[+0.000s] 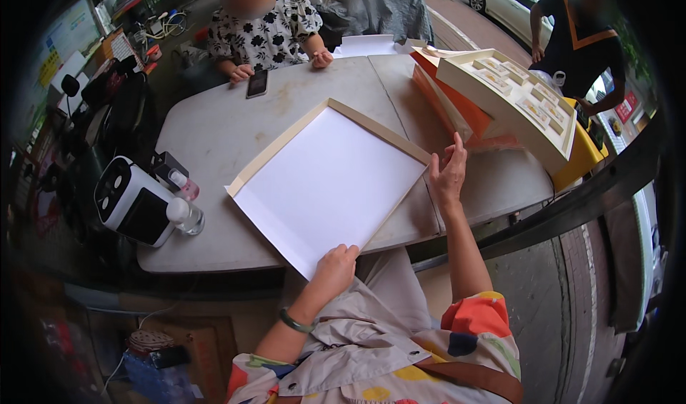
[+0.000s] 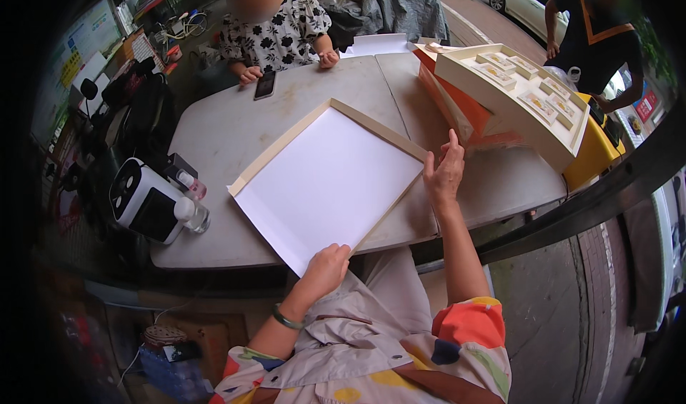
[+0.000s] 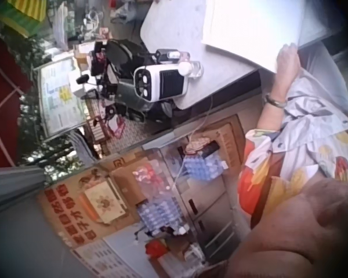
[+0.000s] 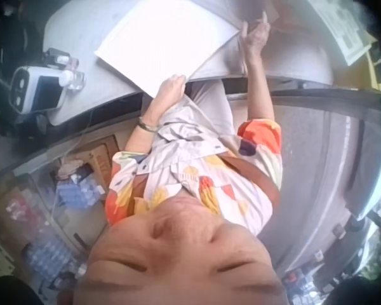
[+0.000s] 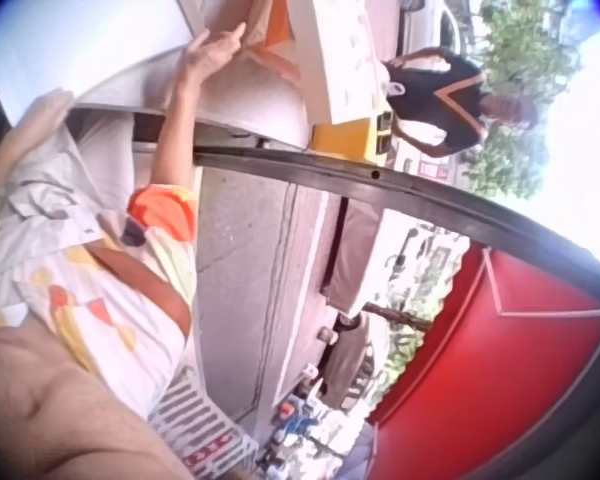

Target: The person assembles a wooden picture frame by placing a white backing sheet inside the frame and securing it. They then insert a floral-patterned artwork into the frame and close it with a decorative lid.

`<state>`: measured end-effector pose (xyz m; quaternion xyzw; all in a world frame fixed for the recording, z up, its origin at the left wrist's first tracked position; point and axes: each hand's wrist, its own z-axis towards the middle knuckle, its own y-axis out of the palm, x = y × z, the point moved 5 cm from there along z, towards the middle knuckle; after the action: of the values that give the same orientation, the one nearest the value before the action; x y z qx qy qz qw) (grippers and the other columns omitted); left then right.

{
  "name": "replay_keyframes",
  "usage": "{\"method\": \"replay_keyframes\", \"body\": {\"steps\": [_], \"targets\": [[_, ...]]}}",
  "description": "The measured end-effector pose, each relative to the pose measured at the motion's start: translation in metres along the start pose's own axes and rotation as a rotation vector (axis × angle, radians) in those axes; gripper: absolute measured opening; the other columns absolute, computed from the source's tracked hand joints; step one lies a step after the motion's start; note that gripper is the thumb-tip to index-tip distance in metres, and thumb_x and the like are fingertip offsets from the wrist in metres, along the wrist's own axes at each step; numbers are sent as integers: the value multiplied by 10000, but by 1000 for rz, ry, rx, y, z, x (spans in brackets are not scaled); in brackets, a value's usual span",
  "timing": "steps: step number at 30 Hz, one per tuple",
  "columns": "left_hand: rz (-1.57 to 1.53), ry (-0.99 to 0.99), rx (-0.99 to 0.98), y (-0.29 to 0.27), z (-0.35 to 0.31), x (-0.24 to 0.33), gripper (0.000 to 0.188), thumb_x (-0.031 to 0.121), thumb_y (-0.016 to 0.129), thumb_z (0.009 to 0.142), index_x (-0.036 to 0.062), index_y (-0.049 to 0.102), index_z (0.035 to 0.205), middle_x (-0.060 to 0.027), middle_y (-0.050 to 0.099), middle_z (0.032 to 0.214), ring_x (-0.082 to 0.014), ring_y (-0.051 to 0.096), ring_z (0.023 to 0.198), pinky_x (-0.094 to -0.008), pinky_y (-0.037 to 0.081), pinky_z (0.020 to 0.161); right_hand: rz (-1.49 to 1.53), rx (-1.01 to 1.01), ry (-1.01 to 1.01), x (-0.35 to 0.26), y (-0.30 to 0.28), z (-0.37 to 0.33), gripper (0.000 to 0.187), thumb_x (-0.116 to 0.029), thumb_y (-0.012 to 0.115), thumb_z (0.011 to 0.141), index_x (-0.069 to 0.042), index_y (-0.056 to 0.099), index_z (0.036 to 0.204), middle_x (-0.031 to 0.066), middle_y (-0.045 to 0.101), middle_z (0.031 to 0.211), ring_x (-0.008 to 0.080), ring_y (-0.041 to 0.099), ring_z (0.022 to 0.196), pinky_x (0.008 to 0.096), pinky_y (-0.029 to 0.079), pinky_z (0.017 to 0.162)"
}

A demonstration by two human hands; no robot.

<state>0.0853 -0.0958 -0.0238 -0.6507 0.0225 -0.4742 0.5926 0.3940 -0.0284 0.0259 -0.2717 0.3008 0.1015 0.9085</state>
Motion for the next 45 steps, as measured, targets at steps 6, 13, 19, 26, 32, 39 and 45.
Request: {"method": "replay_keyframes", "body": {"steps": [6, 13, 19, 26, 32, 39, 45], "targets": [[-53, -45, -21, 2, 11, -4, 130, 56, 623, 853, -5, 575, 957, -213, 600, 860, -431, 615, 811, -503, 511, 722, 151, 175, -704, -198, -127, 4, 338, 48, 688, 834, -93, 665, 1141, 99, 556, 1104, 232, 601, 885, 362, 540, 760], [-192, -91, -48, 30, 48, 6, 142, 95, 595, 860, -22, 608, 939, -226, 647, 889, -419, 637, 825, -485, 520, 751, 461, 768, -1315, -278, -245, -36, 460, -155, 586, 991, -242, 541, 1440, -106, 364, 1560, 57, 487, 823, 284, 432, 864], [-246, -86, 2, 36, 68, 1, 142, 89, 616, 839, -19, 599, 929, -229, 663, 842, -417, 654, 802, -482, 528, 730, 433, 694, -830, -211, -202, -44, 279, -65, 602, 919, -76, 540, 1191, 64, 563, 980, 201, 517, 778, 384, 419, 786], [-260, -270, 15, 34, 79, 0, 210, 81, 717, 772, 14, 567, 904, -168, 696, 776, -364, 695, 745, -431, 556, 680, 200, -628, -438, -92, -18, -126, 645, 134, 577, 748, -9, 503, 1373, 191, 582, 1304, 376, 578, 1192, 449, 473, 1001], [-185, -328, -3, 29, 82, -5, 278, 174, 774, 742, 5, 601, 879, -160, 695, 762, -349, 687, 714, -410, 556, 671, 224, -716, -431, -94, -4, -136, 743, 127, 604, 763, 16, 382, 1463, 232, 532, 1351, 409, 527, 1256, 463, 447, 1059], [-245, -366, -97, 27, 84, -10, 342, 196, 809, 740, 19, 544, 865, -168, 692, 776, -317, 683, 690, -387, 546, 659, 319, -868, -306, -96, -10, -138, 984, 51, 818, 665, -8, 297, 1498, 246, 495, 1359, 408, 522, 1246, 441, 479, 1029], [-310, -356, -58, 23, 82, -11, 441, 262, 835, 766, -13, 524, 916, -188, 690, 798, -273, 692, 739, -363, 542, 663, 295, -938, -287, -99, -6, -139, 886, 28, 833, 671, 1, 374, 1429, 202, 578, 1209, 368, 579, 1121, 425, 517, 946]]}}
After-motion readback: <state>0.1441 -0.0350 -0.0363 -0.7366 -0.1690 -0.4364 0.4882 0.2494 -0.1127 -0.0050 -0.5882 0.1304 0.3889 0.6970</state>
